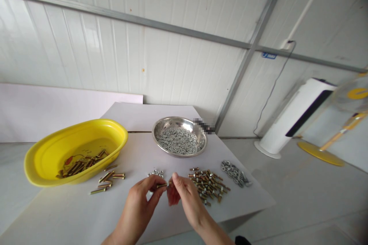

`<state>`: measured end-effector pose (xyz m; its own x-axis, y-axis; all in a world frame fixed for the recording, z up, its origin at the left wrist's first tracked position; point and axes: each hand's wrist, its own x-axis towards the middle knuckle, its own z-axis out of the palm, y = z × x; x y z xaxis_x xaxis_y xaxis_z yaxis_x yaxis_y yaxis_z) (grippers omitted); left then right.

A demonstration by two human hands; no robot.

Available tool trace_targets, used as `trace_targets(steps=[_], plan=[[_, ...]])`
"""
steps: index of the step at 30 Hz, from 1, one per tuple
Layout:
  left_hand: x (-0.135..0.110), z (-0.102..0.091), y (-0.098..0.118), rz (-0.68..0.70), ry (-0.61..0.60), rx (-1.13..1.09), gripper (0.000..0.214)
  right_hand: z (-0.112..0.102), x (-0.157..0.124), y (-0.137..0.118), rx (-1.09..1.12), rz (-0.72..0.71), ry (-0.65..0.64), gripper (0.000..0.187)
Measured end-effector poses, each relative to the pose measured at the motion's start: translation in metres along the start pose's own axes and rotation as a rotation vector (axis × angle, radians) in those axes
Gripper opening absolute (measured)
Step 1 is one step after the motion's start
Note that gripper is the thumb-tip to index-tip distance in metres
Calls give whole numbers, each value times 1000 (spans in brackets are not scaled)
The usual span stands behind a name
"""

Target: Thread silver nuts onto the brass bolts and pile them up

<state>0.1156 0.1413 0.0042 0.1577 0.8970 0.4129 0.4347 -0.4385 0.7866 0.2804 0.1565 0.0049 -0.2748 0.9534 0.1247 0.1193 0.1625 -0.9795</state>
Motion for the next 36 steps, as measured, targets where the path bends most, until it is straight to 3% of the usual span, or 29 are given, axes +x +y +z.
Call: trace_targets(steps=[5,8,26,36], plan=[[4,-2,2,-70,6,-50,4,-5,-1,-9,-8,-113,59,24],[4,-2,3,-86,4,-38,4,-6,-1,-12,-14,-142,43,15],[4,0,-1,-100,47,-61,2,-7,6,1,-27,-79,39,15],[-5,3,-3,94,-63,53,8,1,0,-2,-81,39,-11,60]])
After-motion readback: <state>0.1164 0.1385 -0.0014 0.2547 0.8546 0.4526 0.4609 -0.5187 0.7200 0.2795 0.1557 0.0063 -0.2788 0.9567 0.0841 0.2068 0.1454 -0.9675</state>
